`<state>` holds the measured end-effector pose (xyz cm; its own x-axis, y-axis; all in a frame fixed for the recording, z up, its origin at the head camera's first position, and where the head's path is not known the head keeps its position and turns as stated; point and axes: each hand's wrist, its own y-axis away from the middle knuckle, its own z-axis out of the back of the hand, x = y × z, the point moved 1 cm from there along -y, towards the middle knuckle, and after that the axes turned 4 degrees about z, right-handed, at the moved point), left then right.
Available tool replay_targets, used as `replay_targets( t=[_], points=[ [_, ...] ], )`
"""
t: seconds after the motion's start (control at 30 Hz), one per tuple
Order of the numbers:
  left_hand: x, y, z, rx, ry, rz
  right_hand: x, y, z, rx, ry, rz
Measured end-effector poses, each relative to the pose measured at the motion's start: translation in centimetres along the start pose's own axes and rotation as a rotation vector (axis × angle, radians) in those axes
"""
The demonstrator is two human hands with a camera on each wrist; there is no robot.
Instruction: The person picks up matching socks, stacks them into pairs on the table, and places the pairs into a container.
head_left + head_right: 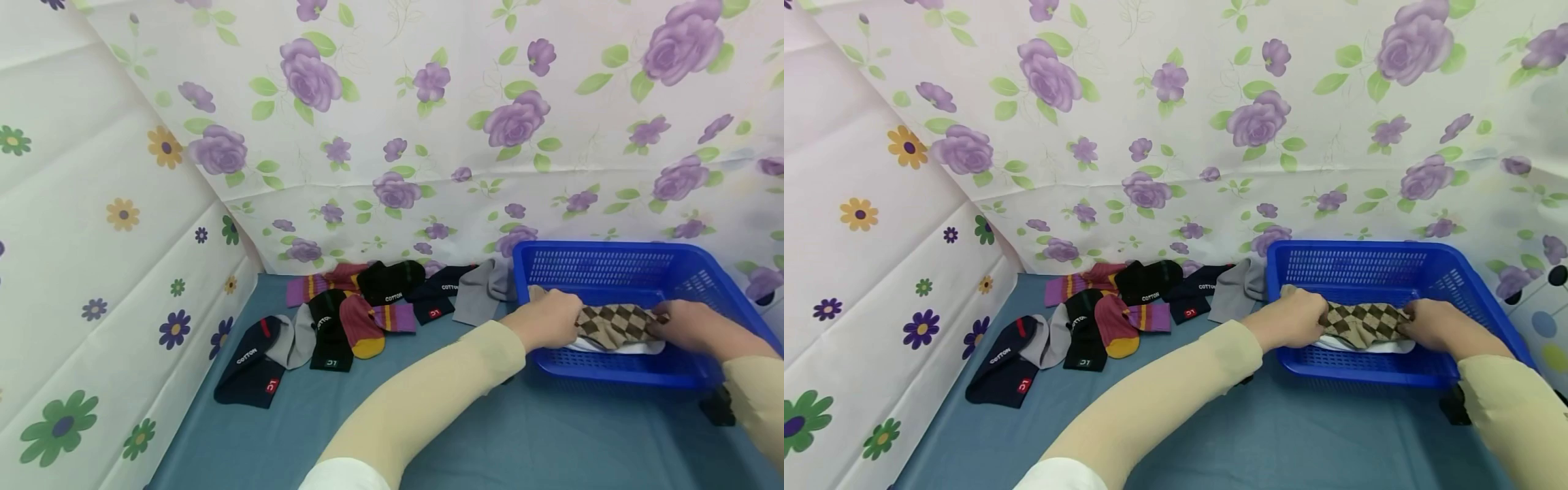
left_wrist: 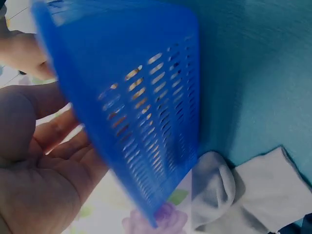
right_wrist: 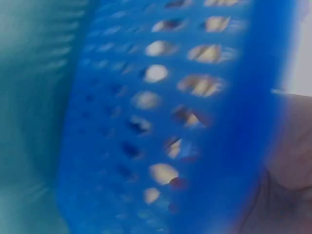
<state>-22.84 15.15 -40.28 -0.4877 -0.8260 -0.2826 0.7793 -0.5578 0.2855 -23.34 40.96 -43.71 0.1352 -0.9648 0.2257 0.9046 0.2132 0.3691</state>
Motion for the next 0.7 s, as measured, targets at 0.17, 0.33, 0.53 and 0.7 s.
replay_targets(
  t=[0.17, 0.33, 0.53, 0.7],
  points=[
    [1.7, 2.6, 2.6, -0.123, 0.126, -0.093, 3.0, 0.9, 1.6, -0.124, 0.03, 0.049],
    [4.7, 6.7, 5.1, -0.343, 0.185, -0.128, 7.8, 2.5, 3.2, -0.243, 0.027, 0.098],
    [8.0, 11.6, 6.2, -0.603, 0.209, -0.11, 14.1, 4.9, 3.6, -0.491, 0.007, 0.197],
    [10.0, 14.7, 5.5, -0.734, 0.233, -0.083, 18.6, 6.0, 2.7, -0.722, 0.007, 0.362]
  ],
)
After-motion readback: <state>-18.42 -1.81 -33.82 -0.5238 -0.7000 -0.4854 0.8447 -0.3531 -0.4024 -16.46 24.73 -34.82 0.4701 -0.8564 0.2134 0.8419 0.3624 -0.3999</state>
